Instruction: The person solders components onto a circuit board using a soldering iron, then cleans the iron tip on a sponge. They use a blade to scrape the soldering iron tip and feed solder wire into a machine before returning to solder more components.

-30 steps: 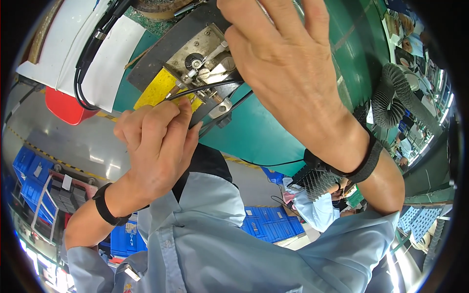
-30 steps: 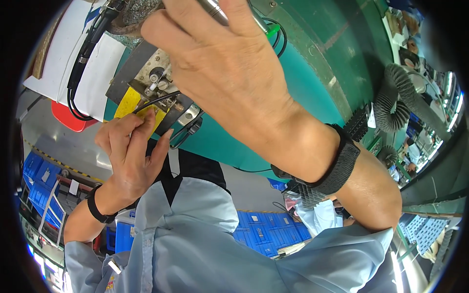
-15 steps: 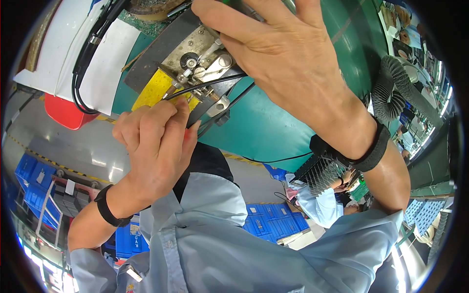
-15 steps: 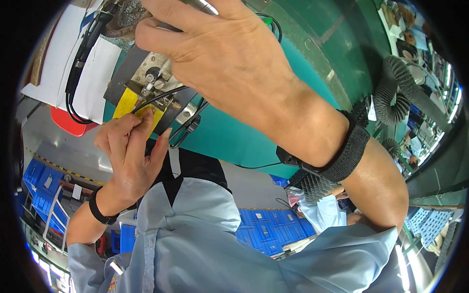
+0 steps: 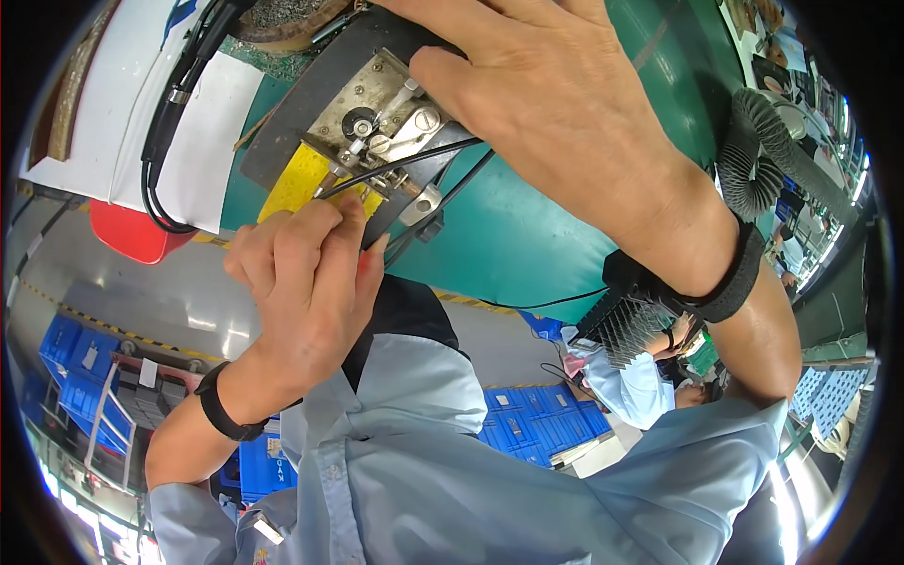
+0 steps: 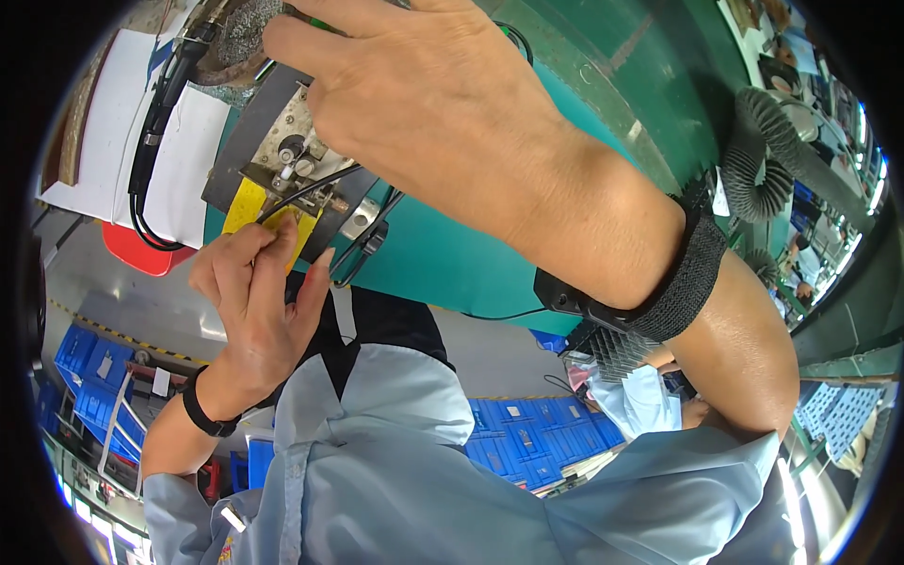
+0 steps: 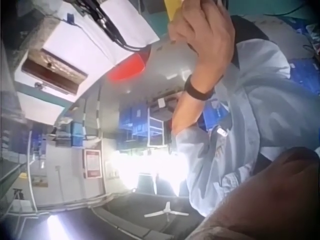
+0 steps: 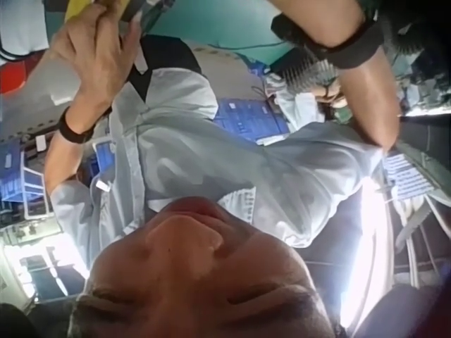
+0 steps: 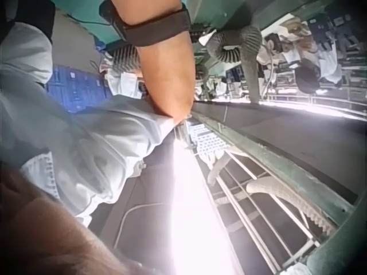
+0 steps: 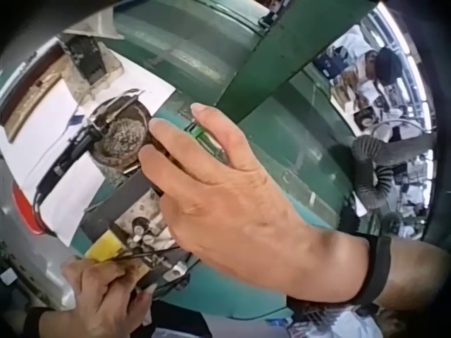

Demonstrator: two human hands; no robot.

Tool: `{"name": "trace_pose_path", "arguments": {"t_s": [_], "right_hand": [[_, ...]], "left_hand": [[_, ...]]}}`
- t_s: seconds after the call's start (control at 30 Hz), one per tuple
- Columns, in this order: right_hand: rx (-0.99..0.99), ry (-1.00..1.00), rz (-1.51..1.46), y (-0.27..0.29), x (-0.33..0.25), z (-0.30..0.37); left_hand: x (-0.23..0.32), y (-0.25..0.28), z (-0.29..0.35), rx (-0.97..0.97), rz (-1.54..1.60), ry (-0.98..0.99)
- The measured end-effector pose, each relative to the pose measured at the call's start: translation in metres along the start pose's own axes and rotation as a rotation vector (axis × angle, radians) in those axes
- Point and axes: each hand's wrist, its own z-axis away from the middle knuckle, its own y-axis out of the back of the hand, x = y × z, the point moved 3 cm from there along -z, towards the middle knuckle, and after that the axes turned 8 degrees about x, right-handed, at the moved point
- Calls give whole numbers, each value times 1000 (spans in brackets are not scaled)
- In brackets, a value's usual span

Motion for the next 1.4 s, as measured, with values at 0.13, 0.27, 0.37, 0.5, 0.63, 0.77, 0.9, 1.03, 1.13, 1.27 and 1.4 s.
{"name": "trace_pose_path", "arguments": {"t_s": [0.13,0.27,0.37,0.5,0.63,0.77,0.9,1.03,1.13,1.27,1.4], "right_hand": [[99,15,-32,-2,-1,3],[6,61,36,-3,-4,2],[-14,90,70,0,-7,3],[-31,135,78,-3,-9,6],[-15,173,104,-3,-12,8],[-10,174,83,-3,-12,5],[-28,123,143,-3,-15,3],[-26,100,132,-1,-15,3],[18,48,61,0,-14,6],[87,18,54,-1,-13,8],[107,31,108,3,-16,7]], "left_hand": [[-1,-1,-2,-5,6,-1],[0,-2,-2,-5,12,-2],[-1,-2,-2,-2,24,-5],[0,-2,-2,-1,14,-8],[-1,-1,-2,-23,14,-6],[-1,-1,-2,-8,22,-6],[-2,-1,-2,-14,36,-13],[-1,-1,-2,-21,27,-12],[-2,-2,-2,-7,22,-23],[-2,-1,-3,2,14,-32],[-2,0,-2,2,7,-33]]}}
